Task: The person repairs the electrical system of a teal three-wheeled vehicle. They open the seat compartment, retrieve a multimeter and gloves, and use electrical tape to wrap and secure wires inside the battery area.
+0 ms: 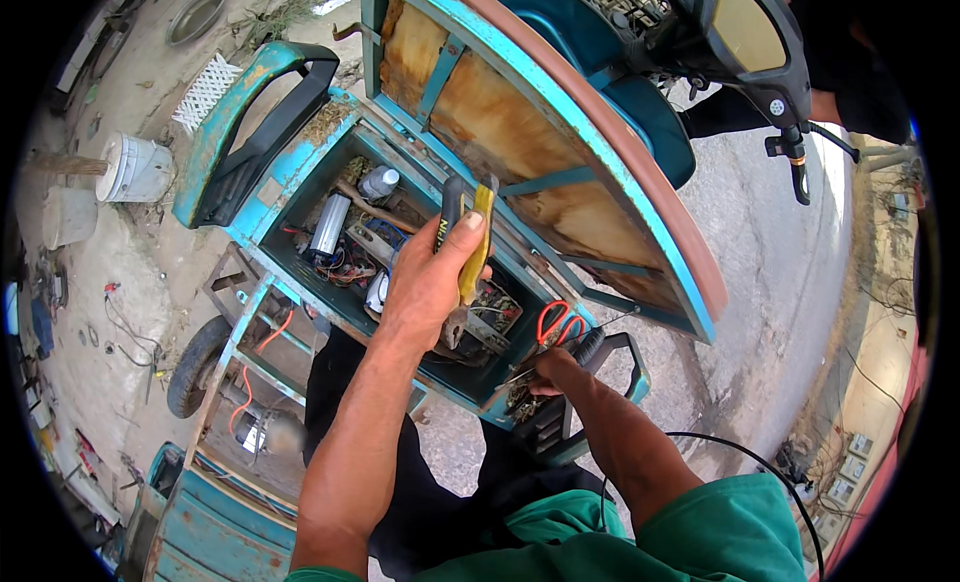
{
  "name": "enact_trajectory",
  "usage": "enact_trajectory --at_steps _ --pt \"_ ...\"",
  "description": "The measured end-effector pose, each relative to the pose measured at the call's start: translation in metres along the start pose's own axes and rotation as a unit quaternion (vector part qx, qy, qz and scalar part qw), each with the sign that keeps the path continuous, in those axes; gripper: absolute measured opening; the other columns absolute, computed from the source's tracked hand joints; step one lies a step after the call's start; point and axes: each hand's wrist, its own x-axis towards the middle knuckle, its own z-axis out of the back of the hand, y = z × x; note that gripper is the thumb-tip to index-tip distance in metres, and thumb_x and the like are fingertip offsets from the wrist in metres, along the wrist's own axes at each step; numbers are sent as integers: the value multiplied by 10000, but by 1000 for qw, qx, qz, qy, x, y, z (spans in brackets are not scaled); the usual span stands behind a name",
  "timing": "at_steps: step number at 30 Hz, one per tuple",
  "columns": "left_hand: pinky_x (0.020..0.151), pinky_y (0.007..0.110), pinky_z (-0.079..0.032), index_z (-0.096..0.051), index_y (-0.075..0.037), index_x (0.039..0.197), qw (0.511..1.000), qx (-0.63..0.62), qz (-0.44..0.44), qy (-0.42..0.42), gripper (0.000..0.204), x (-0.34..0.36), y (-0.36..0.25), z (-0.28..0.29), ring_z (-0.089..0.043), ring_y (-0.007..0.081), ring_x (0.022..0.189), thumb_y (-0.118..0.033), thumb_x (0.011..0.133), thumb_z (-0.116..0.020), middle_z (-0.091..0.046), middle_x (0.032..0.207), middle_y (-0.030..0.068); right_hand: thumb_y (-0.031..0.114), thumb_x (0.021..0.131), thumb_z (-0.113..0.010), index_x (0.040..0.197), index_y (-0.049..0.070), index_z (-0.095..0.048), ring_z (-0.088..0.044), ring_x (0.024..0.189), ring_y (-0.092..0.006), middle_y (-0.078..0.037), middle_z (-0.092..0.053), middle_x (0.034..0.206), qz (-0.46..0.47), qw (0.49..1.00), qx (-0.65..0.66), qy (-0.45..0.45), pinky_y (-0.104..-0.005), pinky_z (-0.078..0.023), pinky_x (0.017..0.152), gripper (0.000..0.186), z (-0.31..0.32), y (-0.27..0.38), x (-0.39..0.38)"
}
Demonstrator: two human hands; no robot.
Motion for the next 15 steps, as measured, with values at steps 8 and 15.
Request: enact_trajectory --at_steps 8,15 --pt "719 272 -530 -595 -30 1140 998 -62 9 -12 436 1 3 8 -628 124 788 -442 1000 -575 -644 942 71 294 977 -561 867 23 -714 -701 552 -231 -126 -725 726 32 993 -111 22 -339 -568 445 330 6 6 4" --pt "701 337 -453 -616 -22 998 996 92 -13 4 544 -11 -13 9 -564 146 788 -562 958 -567 -575 816 35 408 982 -551 1072 63 -656 -677 531 -197 -113 -711 736 99 964 -230 93 -283 -519 418 372 9 -10 -33"
